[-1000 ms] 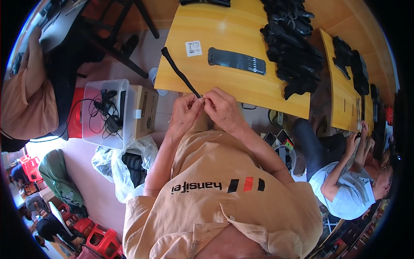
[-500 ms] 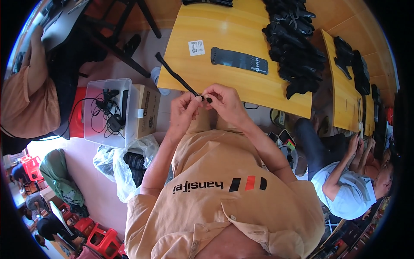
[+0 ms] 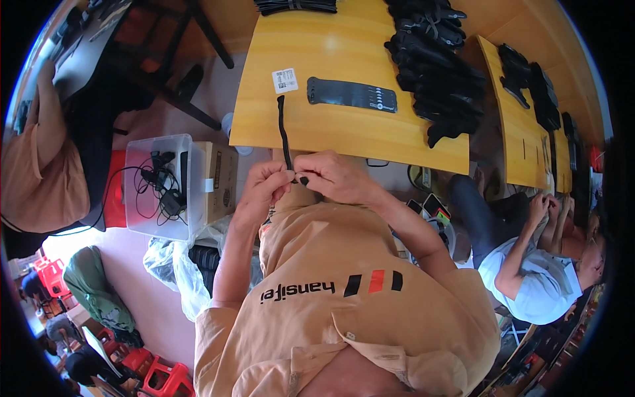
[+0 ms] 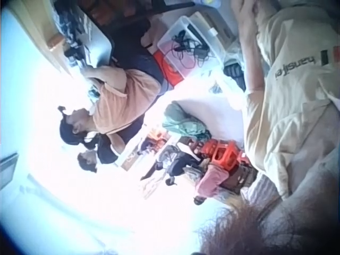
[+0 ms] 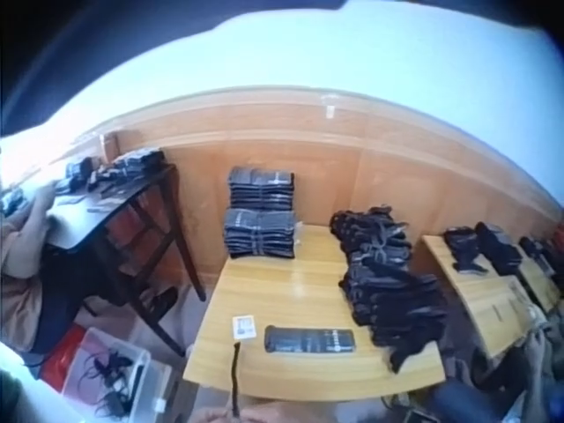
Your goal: Manually attaching fasteners and components to black textile straps at a production workstation.
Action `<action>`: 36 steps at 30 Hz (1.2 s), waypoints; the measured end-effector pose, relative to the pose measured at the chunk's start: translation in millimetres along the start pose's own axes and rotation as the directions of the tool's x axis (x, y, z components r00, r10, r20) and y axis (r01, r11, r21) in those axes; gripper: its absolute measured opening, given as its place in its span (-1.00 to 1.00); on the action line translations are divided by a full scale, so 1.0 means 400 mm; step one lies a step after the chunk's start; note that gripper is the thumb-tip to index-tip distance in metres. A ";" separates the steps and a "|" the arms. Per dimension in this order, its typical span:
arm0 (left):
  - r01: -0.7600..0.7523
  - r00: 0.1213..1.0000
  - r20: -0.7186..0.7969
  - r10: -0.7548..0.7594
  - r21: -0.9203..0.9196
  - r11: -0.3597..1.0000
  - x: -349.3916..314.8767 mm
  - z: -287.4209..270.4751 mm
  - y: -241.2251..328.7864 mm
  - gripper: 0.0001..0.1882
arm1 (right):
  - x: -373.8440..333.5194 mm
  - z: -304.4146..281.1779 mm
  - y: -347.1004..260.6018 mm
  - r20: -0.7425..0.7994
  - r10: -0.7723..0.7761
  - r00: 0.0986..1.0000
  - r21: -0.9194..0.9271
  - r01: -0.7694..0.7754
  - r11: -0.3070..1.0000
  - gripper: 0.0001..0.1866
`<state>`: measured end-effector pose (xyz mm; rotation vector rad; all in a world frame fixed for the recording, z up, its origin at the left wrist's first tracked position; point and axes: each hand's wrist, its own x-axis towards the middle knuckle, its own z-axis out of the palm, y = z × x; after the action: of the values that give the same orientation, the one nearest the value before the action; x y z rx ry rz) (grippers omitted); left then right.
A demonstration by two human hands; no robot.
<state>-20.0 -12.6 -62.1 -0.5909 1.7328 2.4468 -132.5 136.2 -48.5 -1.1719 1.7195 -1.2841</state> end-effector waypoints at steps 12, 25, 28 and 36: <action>-0.019 0.997 0.059 0.040 -0.311 0.950 -0.017 0.031 0.013 -0.76 | -0.014 0.012 -0.005 -0.164 0.141 0.976 0.652 0.000 0.758 -0.94; -0.051 0.998 -0.040 0.048 -0.060 0.997 -0.024 0.049 0.024 -0.74 | -0.021 -0.010 -0.020 -0.020 -0.070 0.997 0.123 0.072 0.990 -0.81; -0.044 0.999 -0.015 0.043 -0.131 0.990 -0.021 0.049 0.016 -0.75 | -0.026 -0.009 -0.030 0.045 0.037 0.998 0.289 -0.048 0.956 -0.82; 0.008 0.995 0.096 0.022 -0.304 0.952 -0.030 0.058 0.022 -0.72 | -0.039 0.015 -0.003 0.084 0.102 0.991 0.898 -0.120 0.422 -0.80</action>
<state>-17.4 7.3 -43.4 -0.4779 1.3329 2.7199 -121.2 148.5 -49.0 -0.3727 0.7548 -1.7462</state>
